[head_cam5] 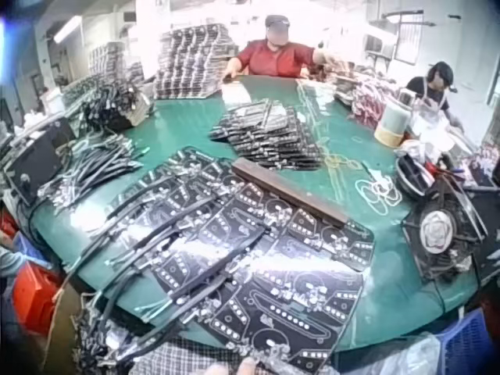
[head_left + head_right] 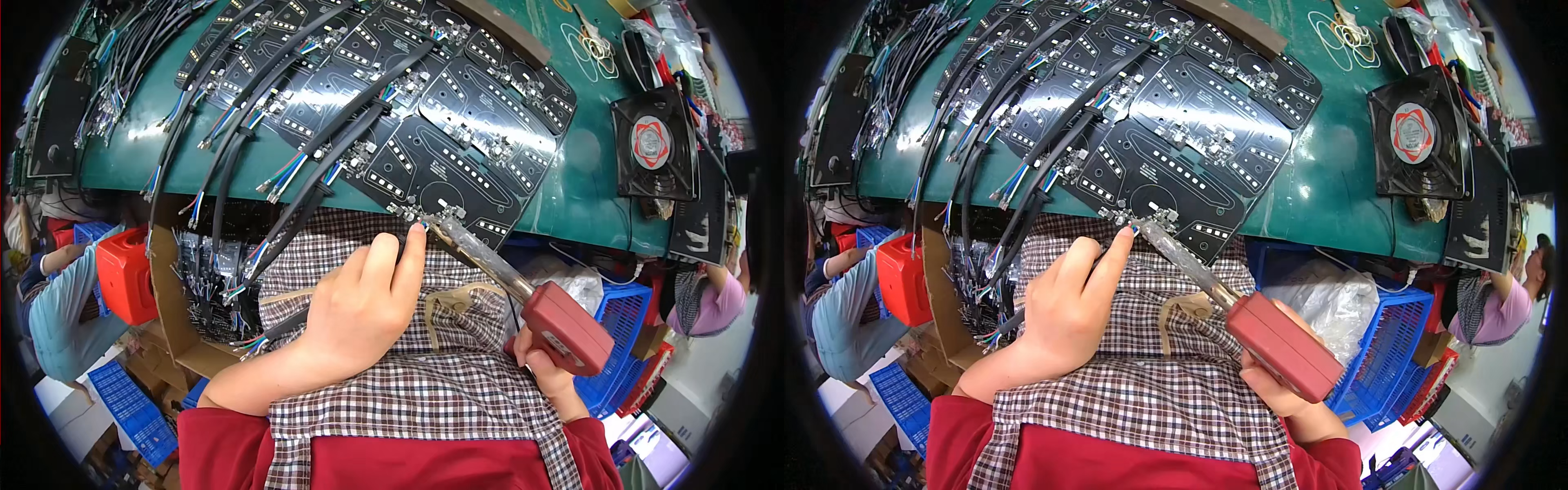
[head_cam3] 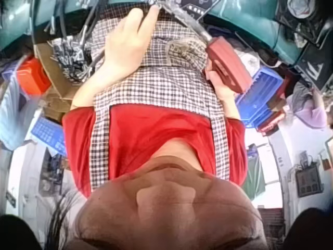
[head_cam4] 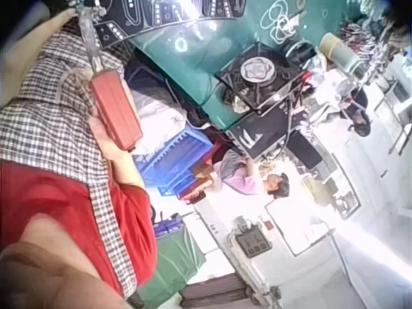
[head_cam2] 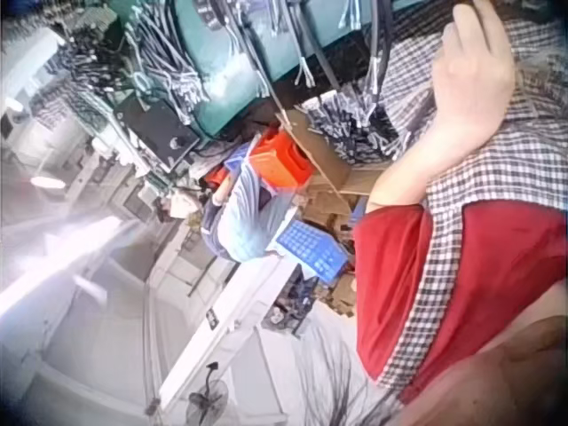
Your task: The person solders wires onto circuit board panels using a soldering iron, places completed boards into a box, arranges a new board on the table, and solders wires onto it.
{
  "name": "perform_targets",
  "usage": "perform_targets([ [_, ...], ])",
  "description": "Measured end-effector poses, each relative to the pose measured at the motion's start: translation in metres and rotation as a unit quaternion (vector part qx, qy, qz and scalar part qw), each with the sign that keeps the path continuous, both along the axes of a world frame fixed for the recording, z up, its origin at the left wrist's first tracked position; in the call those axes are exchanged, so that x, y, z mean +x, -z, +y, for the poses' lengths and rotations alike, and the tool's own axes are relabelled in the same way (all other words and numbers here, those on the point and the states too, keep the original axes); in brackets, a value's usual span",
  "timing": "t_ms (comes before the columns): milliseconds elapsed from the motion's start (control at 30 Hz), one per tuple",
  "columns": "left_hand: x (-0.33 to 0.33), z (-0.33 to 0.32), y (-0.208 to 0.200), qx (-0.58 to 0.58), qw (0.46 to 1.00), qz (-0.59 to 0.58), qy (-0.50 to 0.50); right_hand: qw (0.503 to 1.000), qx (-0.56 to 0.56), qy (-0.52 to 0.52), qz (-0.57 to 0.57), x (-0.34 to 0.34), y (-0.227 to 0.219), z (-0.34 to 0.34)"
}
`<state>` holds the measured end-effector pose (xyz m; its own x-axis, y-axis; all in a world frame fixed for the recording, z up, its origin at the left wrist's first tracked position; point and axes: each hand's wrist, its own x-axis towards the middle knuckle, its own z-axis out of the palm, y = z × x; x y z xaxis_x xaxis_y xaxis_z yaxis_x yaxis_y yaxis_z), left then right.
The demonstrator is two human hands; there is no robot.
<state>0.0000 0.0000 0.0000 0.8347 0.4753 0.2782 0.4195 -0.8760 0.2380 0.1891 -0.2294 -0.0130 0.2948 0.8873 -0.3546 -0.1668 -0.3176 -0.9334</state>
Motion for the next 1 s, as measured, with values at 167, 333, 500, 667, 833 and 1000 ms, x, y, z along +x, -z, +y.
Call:
perform_targets([
  [167, 0.0, 0.001, 0.001, 0.021, 1.0, 0.013, 0.0, 0.998, -0.023, 0.054, 0.029, -0.013, -0.008, 0.018],
  [333, 0.001, 0.001, -0.003, 0.025, 0.999, 0.021, -0.001, 0.991, -0.003, 0.08, 0.109, -0.019, -0.021, 0.036],
  [500, 0.001, 0.0, 0.0, 0.048, 0.999, 0.017, -0.005, 0.988, 0.044, 0.083, 0.123, -0.018, -0.022, 0.032],
  [667, 0.001, -0.003, 0.002, 0.013, 1.0, 0.001, -0.001, 0.995, 0.039, 0.083, 0.05, -0.021, -0.017, 0.029],
  [833, 0.003, -0.005, 0.001, -0.002, 1.0, -0.001, 0.001, 0.998, 0.055, 0.034, 0.002, -0.012, -0.009, 0.022],
  [1000, 0.0, -0.005, 0.012, -0.057, 0.996, -0.059, -0.041, 0.995, 0.069, 0.067, 0.011, -0.019, -0.014, 0.019],
])
